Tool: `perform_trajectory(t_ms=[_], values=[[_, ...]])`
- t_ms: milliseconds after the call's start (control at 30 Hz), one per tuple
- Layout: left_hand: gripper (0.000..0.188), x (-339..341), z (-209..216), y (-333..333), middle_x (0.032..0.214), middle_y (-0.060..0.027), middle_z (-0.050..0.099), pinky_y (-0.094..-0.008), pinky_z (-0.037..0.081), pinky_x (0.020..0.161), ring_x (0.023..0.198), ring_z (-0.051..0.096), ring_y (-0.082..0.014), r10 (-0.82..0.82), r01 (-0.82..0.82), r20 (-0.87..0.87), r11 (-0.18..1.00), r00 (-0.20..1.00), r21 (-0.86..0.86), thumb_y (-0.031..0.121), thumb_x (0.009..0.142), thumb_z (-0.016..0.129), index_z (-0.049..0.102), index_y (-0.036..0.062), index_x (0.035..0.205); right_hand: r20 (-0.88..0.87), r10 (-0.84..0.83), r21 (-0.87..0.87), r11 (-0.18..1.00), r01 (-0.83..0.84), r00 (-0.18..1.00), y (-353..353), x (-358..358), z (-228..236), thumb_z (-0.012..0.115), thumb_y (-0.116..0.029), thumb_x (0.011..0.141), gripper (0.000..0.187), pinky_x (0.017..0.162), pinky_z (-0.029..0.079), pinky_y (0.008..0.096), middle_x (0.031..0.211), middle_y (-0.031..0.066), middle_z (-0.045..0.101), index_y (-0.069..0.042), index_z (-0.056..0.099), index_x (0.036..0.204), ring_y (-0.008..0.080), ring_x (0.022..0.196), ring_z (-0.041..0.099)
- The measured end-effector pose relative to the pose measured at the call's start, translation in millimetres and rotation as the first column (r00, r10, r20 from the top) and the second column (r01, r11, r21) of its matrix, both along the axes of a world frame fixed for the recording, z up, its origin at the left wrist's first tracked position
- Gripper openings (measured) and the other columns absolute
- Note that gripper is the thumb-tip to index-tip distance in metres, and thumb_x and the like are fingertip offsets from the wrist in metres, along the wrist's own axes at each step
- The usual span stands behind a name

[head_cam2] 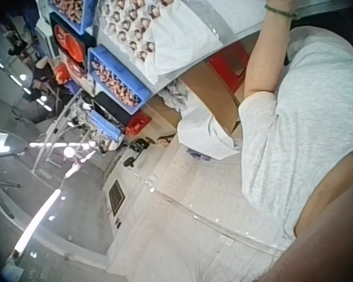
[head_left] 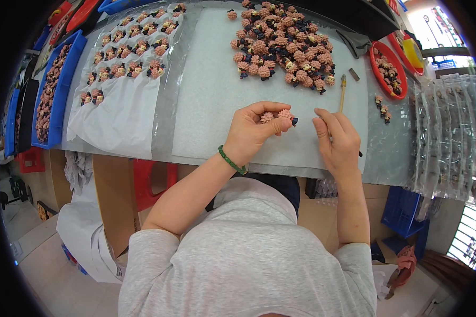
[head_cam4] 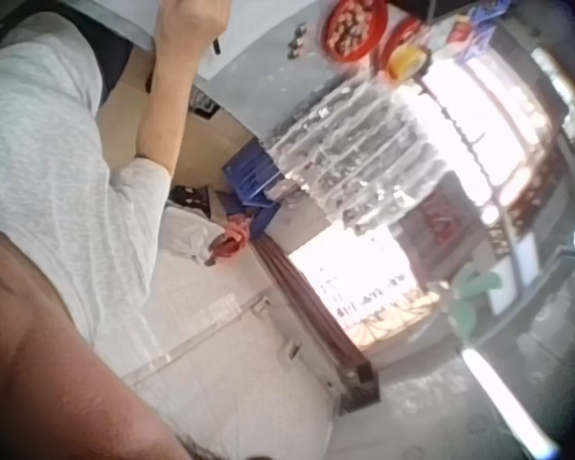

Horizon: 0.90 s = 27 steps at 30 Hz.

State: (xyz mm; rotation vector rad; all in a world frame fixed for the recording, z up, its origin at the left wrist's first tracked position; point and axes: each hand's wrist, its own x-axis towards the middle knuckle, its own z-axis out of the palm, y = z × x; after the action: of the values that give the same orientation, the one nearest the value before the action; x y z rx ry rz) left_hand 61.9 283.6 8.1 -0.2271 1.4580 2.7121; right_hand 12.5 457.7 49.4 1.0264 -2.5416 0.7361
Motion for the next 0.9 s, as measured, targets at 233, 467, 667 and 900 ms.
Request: perform_trajectory(t_ms=[233, 467, 667, 900], values=[[0.028, -0.7, 0.4, -0.9, 0.084, -0.0054, 0.061, -0.0201, 0.046, 0.061, 0.072, 0.056, -0.0077, 0.003, -0.004, 0.019, 0.999, 1.000, 0.032, 0.007, 0.072, 0.067, 0.057, -0.0024, 0.097, 0.046, -0.296, 0.047, 0.955, 0.294, 0.954, 22.1, -9.5, -7.2, 0.046, -0.013, 0.087, 0.023, 0.062, 0.042, 0.0314, 0.083, 0.0121, 0.052, -0.002, 0.056, 0.104, 0.0225, 0.068, 0.052], [0.030, 0.1, 1.1, 1.0, 0.085, -0.0058, 0.061, -0.0198, 0.047, 0.069, 0.076, 0.056, -0.0080, 0.031, -0.031, 0.008, 0.999, 0.999, 0.034, 0.000, 0.069, 0.069, 0.057, -0.0025, 0.097, 0.013, -0.419, 0.152, 0.898, 0.412, 0.908, 42.1, -14.0, -22.7, 0.050, -0.014, 0.085, 0.025, 0.067, 0.042, 0.0318, 0.086, 0.0114, 0.052, -0.004, 0.056, 0.107, 0.0238, 0.076, 0.052], [0.032, -1.0, 1.2, 1.7, 0.086, -0.0056, 0.060, -0.0196, 0.047, 0.072, 0.078, 0.056, -0.0083, 0.026, -0.027, 0.005, 0.999, 1.000, 0.029, -0.001, 0.068, 0.069, 0.057, -0.0023, 0.097, -0.005, -0.448, 0.171, 0.880, 0.442, 0.894, 44.4, -14.1, -22.9, 0.053, -0.013, 0.082, 0.025, 0.072, 0.041, 0.0339, 0.086, 0.0123, 0.052, -0.005, 0.058, 0.105, 0.0260, 0.078, 0.051], [0.030, -2.4, 2.1, 2.0, 0.089, -0.0062, 0.060, -0.0190, 0.046, 0.064, 0.075, 0.055, -0.0076, 0.040, -0.040, 0.004, 0.999, 0.999, 0.022, 0.001, 0.073, 0.065, 0.055, -0.0023, 0.102, -0.096, -0.437, 0.140, 0.884, 0.447, 0.894, 48.1, -28.5, -15.8, 0.056, -0.012, 0.080, 0.024, 0.072, 0.041, 0.0347, 0.088, 0.0139, 0.054, -0.005, 0.059, 0.103, 0.0276, 0.080, 0.051]])
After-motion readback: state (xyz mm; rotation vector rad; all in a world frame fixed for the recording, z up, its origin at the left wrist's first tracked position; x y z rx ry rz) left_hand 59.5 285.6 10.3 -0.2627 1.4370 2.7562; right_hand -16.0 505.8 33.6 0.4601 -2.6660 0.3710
